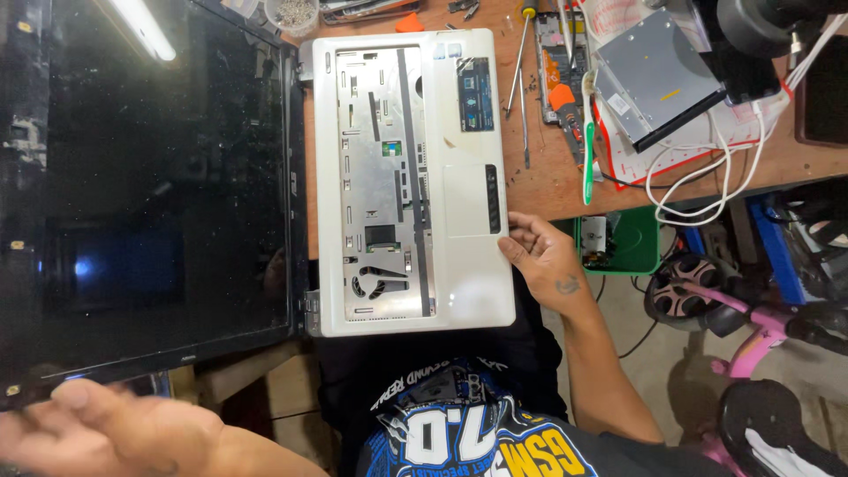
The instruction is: The person works on a disassembled laptop, using a screwdriver to tighten screws on the motherboard and then on the bottom case. They handle the laptop chassis and various internal components while seated at a cluttered workbench.
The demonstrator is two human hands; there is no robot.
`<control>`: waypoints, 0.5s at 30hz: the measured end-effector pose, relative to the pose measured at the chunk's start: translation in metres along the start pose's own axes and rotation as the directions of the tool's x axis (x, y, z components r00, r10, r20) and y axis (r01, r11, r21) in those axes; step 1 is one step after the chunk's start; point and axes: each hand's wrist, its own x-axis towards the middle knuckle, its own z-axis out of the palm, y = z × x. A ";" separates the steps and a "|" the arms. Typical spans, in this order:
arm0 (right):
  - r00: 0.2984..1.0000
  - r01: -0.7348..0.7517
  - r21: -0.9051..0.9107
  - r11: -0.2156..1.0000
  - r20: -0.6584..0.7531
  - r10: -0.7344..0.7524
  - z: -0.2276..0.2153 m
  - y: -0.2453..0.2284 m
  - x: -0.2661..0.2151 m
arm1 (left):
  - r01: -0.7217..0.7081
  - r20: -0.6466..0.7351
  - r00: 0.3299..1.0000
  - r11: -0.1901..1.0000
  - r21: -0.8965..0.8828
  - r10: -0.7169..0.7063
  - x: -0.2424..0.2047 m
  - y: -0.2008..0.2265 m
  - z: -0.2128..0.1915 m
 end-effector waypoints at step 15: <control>0.997 0.066 0.101 0.993 0.034 -0.070 -0.003 0.010 0.016 | 0.001 -0.221 0.975 1.000 -0.017 -0.005 0.006 -0.003 0.017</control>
